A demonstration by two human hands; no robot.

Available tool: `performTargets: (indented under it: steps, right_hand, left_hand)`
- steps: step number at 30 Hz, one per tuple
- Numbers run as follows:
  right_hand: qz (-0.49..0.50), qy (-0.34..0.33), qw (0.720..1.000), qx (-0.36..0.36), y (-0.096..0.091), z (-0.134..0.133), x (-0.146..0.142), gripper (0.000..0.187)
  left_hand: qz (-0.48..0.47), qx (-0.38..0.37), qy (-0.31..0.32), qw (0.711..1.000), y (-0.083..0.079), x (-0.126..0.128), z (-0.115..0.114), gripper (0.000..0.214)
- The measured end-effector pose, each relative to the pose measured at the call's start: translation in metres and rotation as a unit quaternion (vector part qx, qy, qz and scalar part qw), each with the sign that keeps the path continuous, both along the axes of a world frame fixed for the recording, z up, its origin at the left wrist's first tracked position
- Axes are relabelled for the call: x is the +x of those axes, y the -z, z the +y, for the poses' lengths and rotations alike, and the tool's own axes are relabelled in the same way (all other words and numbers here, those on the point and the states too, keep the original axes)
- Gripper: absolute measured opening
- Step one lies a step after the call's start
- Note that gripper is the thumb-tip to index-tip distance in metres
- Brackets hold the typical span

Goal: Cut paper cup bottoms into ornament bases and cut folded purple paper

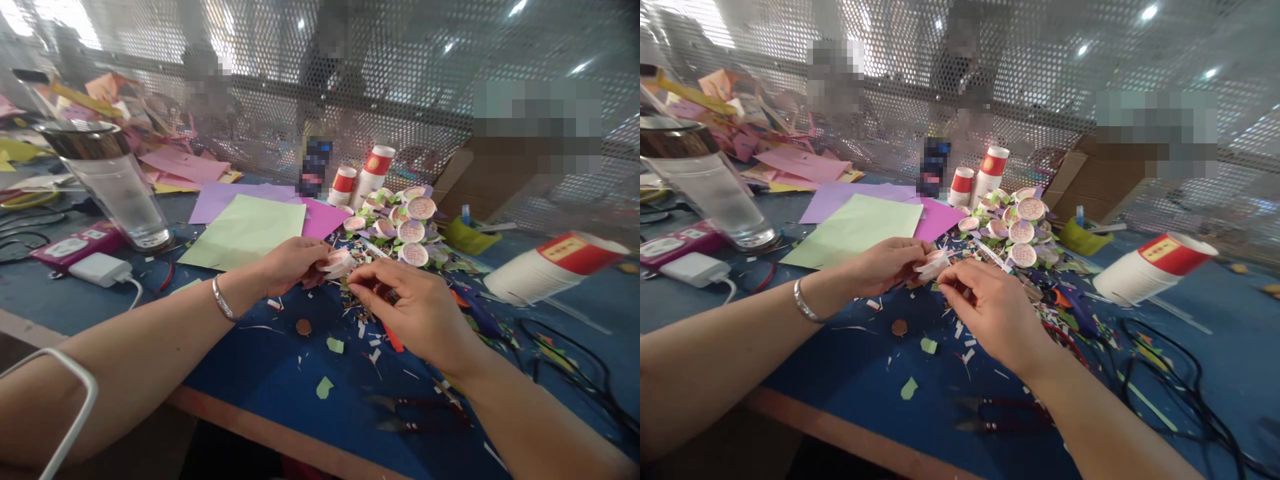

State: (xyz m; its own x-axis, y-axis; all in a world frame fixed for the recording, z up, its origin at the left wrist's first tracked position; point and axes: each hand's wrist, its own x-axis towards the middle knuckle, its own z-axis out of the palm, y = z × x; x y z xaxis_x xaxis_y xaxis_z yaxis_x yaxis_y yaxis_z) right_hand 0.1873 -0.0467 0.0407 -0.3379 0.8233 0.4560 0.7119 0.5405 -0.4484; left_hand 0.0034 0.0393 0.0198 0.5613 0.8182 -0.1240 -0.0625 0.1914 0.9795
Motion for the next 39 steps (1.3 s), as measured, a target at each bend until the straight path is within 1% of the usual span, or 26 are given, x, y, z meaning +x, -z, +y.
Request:
performTargets:
  steps: [3,7,19,22,24,26,28,30,34,39]
  right_hand:
    - [-0.029,-0.009,0.999,0.031,0.001,0.001,0.0,0.011]
    - [-0.044,-0.002,0.998,0.051,0.002,0.001,0.0,0.01]
    - [-0.063,0.002,0.996,0.067,0.007,0.002,-0.001,0.007]
    - [-0.061,0.004,0.996,0.069,0.007,0.001,0.0,0.007]
    - [-0.048,0.014,0.997,0.055,0.006,0.001,0.0,0.008]
    - [-0.014,0.032,0.999,0.023,0.006,0.0,0.0,0.007]
    - [0.05,0.05,0.997,-0.024,0.005,0.0,-0.001,0.005]
    - [0.121,0.065,0.988,-0.065,0.004,0.0,-0.001,0.006]
    - [0.245,0.084,0.958,-0.126,0.006,0.003,-0.004,0.014]
    - [0.376,0.092,0.907,-0.169,0.012,0.007,-0.009,0.017]
  left_hand:
    - [0.014,0.014,0.006,1.0,-0.002,-0.001,-0.001,0.025]
    - [0.021,0.023,0.008,0.999,-0.004,-0.002,-0.003,0.028]
    - [0.034,0.027,-0.006,0.999,-0.002,-0.001,-0.003,0.024]
    - [0.023,0.017,-0.004,1.0,0.0,-0.001,-0.002,0.025]
    - [0.008,0.003,0.0,1.0,0.0,-0.002,0.0,0.025]
    - [-0.006,-0.011,0.002,1.0,0.001,-0.003,0.001,0.024]
    - [-0.016,-0.021,0.004,1.0,0.0,-0.004,0.002,0.023]
    - [-0.029,-0.029,0.005,0.999,0.0,-0.005,0.002,0.021]
    - [-0.058,-0.051,-0.007,0.997,-0.003,-0.004,0.0,0.013]
    - [-0.071,-0.077,-0.045,0.993,-0.008,0.001,-0.005,0.017]
